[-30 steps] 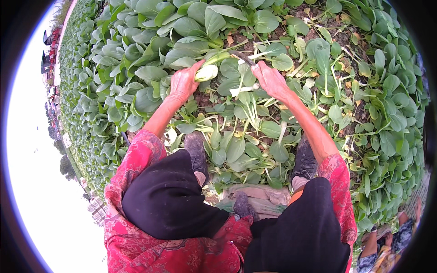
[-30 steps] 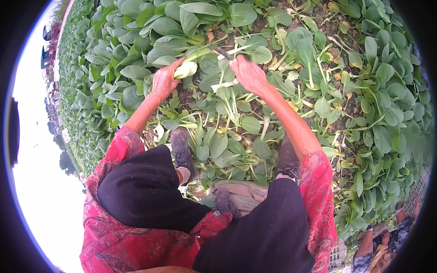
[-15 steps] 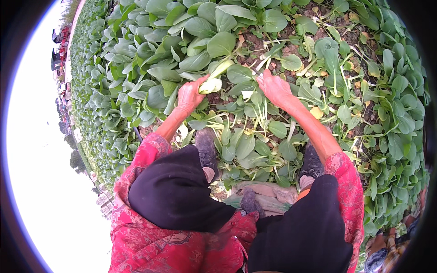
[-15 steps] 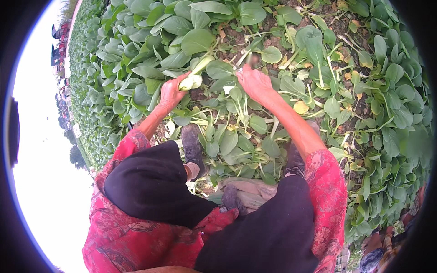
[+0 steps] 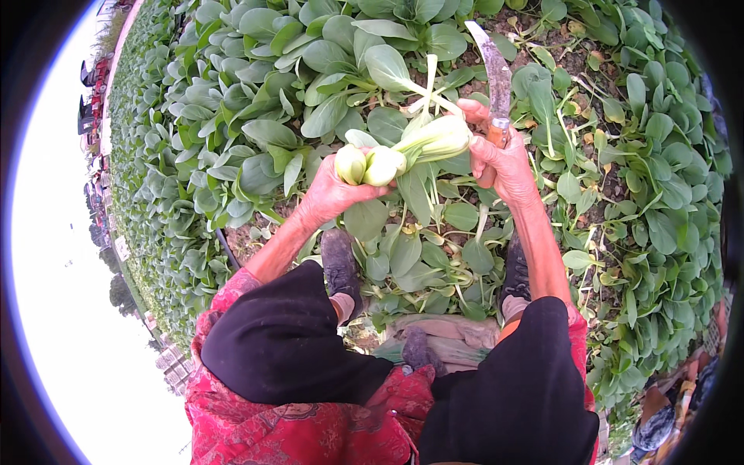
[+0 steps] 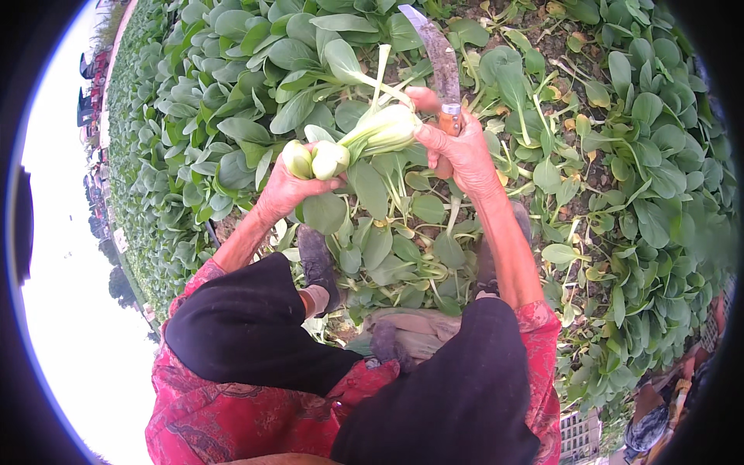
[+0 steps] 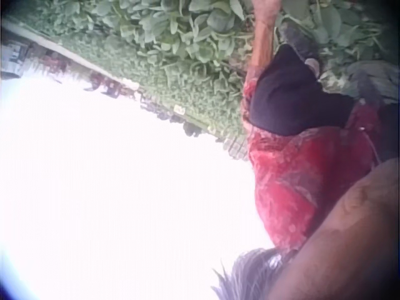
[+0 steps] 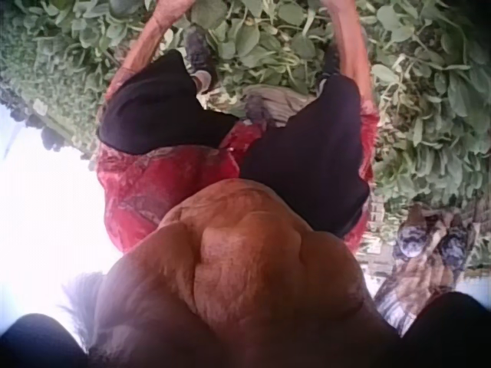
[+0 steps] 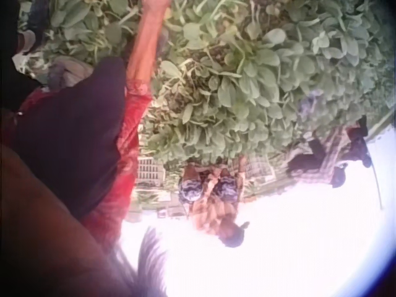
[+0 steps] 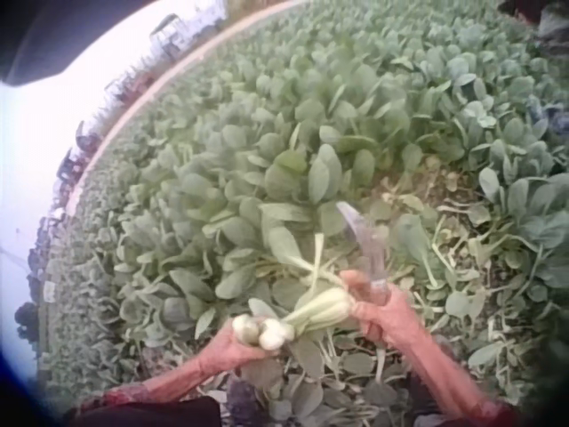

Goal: The person harvests leafy green vegetables in a field using a curved knife. They cut the stems near the base, gather the vegetables, and place them into a white crate. Other workers are visible in the background performing similar tasks.

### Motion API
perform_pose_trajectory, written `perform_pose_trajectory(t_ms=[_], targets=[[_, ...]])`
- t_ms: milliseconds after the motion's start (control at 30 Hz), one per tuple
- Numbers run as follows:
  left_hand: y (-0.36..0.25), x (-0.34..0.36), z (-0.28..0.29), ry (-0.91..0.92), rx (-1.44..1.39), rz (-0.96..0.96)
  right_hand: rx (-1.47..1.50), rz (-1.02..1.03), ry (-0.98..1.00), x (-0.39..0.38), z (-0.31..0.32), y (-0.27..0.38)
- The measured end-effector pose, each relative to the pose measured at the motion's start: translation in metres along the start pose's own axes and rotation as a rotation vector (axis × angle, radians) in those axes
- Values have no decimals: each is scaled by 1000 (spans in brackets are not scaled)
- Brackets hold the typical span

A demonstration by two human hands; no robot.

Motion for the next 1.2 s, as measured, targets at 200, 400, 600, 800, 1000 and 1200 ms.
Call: perform_pose_trajectory(t_ms=[200, 400, 600, 800, 1000, 1200], targets=[[-13, 1, -24, 111, -165, 37, 90, -25, 111, -16, -18, 16], [-23, 20, -16, -30, -69, 8, -596, 157, -112, -14, -9, 59], [-73, 32, -29, -126, 358, -267, -525, 185, -32, -5, -41, 51], [-59, 20, -43, -222, 235, -249, -225, 70, -90, 6, -47, 20], [-53, 15, -25, -301, 292, -244, -513, -11, -43, 12, -29, 13], [-51, 26, -28, -284, 361, -153, -868, 195, -70, 10, -19, 22]])
Point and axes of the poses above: each hand's wrist, its own x-axis towards the middle knuckle, its own z-axis out of the back of the hand, y = z × x, the point moved 3 cm from there along x, towards the middle knuckle, and after that the axes turned 14 degrees about x, right-handed, at the moved point
